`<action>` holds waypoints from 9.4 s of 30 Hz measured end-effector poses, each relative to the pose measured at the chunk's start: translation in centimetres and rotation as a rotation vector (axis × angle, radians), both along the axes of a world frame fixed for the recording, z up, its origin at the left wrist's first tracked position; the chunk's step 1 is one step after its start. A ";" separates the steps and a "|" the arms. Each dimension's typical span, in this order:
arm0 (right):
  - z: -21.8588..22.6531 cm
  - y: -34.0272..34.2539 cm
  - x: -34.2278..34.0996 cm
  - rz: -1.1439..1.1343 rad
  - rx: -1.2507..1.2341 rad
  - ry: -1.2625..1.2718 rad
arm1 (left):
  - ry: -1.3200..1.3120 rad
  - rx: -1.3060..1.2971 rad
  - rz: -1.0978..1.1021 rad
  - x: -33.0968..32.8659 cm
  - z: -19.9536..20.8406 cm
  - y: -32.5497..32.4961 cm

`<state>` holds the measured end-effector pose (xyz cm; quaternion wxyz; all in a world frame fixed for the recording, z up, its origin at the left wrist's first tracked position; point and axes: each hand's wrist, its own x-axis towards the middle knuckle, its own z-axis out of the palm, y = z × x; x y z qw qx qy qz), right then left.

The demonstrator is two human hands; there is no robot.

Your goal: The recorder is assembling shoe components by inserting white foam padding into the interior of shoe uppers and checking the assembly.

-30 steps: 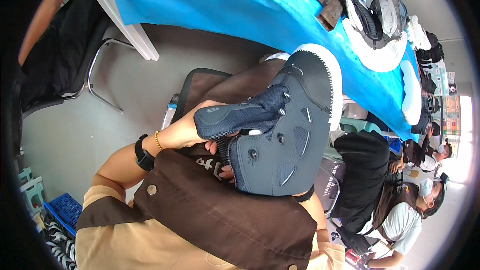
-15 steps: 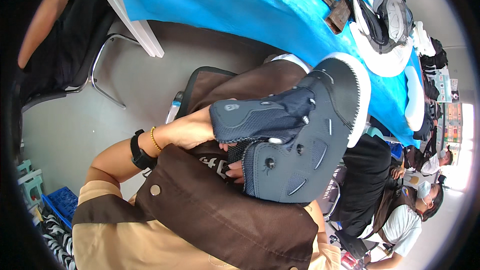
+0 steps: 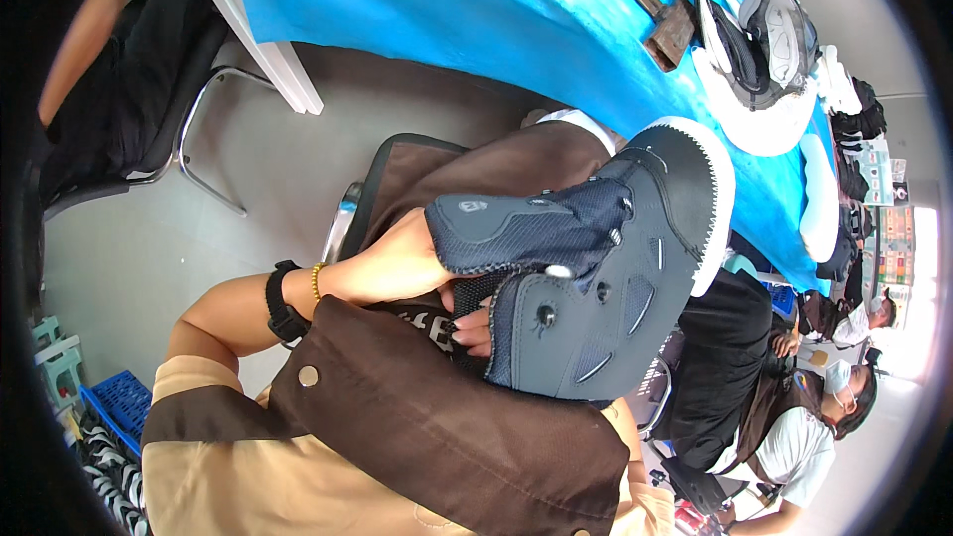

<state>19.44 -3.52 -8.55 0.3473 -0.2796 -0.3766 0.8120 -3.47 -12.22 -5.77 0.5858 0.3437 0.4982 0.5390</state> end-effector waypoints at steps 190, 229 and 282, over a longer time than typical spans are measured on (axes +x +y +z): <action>6.0 10.4 -5.4 0.419 1.015 -0.941 | 1.196 0.295 -0.043 -2.5 -2.3 6.6; 2.4 11.5 -4.3 0.442 0.420 -0.814 | 1.300 0.074 -0.060 -1.8 -2.4 6.0; 7.4 6.6 -4.9 0.295 1.265 -0.861 | 1.111 0.417 -0.187 -2.6 -0.7 2.0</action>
